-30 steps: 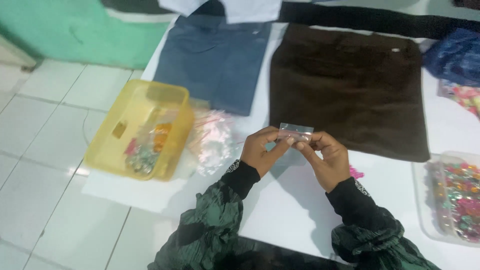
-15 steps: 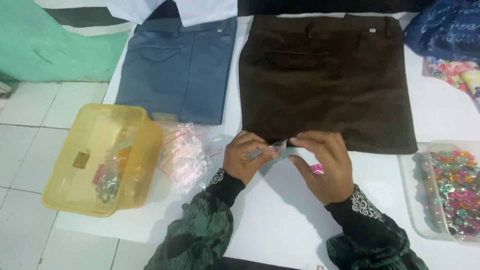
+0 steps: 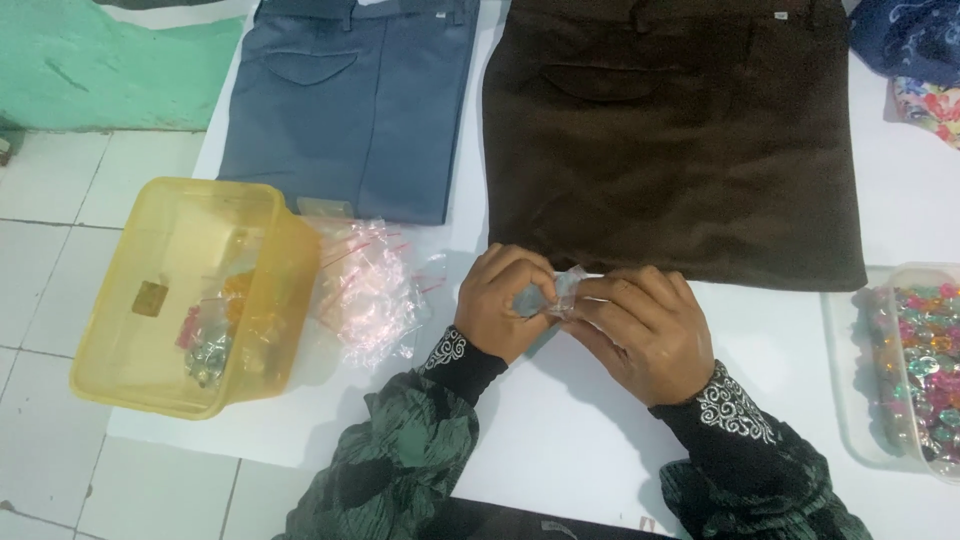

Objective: Sorting small colorful buttons by color and placing them into small plastic zip-lock bags.

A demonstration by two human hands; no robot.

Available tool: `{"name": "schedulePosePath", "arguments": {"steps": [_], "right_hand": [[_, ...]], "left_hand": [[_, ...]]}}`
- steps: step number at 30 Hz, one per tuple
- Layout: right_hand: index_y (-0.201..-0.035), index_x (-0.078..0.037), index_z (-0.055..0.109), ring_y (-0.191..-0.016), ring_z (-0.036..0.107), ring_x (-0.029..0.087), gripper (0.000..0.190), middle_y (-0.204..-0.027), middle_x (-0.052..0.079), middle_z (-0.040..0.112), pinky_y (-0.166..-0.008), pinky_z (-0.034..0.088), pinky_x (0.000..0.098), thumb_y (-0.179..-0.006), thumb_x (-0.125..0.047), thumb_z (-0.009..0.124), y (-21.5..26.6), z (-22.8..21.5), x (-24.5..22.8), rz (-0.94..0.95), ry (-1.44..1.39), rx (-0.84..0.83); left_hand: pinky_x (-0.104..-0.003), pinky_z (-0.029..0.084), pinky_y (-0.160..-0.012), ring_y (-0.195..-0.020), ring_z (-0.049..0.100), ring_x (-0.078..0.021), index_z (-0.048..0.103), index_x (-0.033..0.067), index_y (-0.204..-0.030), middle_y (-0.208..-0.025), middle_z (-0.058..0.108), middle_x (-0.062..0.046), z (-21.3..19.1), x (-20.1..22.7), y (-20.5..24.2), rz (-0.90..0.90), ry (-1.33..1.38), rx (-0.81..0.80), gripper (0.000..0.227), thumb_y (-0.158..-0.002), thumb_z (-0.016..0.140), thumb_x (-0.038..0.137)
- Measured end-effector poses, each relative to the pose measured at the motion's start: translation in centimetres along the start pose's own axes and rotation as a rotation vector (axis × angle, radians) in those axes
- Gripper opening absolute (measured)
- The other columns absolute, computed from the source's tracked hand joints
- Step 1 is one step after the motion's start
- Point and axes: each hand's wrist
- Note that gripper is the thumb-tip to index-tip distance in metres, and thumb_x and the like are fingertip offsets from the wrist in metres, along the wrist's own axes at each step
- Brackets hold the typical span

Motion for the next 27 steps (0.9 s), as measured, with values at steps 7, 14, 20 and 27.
{"name": "schedulePosePath", "arguments": {"steps": [7,14,20,27], "right_hand": [[-0.082,-0.016,0.075,-0.099,0.072,0.029,0.010,-0.098,0.003,0.080,-0.077,0.050,0.0389,-0.082,-0.021,0.083,1.3,0.8,0.0,0.081,-0.125,-0.010],[-0.097,-0.019,0.078,-0.110,0.071,0.028,0.009,-0.100,-0.001,0.081,-0.096,0.039,0.0450,-0.088,-0.021,0.077,0.7,0.6,-0.2,0.241,-0.193,-0.055],[-0.090,-0.020,0.077,-0.123,0.064,0.032,0.008,-0.113,0.002,0.079,-0.099,0.037,0.0501,-0.086,-0.012,0.077,0.7,1.2,-1.0,0.208,-0.135,-0.101],[-0.092,-0.023,0.075,-0.108,0.069,0.025,0.007,-0.098,-0.003,0.079,-0.097,0.038,0.0436,-0.092,-0.017,0.072,1.3,1.2,-1.1,0.210,-0.215,-0.092]], "left_hand": [[-0.042,0.048,-0.102,-0.102,0.067,-0.0234,0.058,0.0158,-0.122,-0.103,0.073,0.001,0.0,0.5,0.3,-0.064,-0.072,-0.091,0.060,-0.071,0.090,0.019],[-0.046,0.041,-0.102,-0.092,0.061,-0.0232,0.064,0.0169,-0.117,-0.092,0.060,0.001,0.1,-1.3,0.6,0.086,-0.162,-0.123,0.053,-0.072,0.089,0.030],[-0.047,0.034,-0.111,-0.093,0.063,-0.0203,0.064,0.0179,-0.126,-0.092,0.064,0.001,1.2,-1.2,0.5,0.162,-0.249,-0.085,0.061,-0.072,0.090,0.031],[-0.042,0.044,-0.104,-0.077,0.065,-0.0216,0.066,0.0118,-0.111,-0.077,0.062,-0.003,2.2,-3.3,1.5,0.208,-0.261,-0.145,0.053,-0.068,0.092,0.027]]}}
Point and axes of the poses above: each hand's wrist, its own y-axis away from the middle knuckle, its own z-axis out of the palm, x = y × z
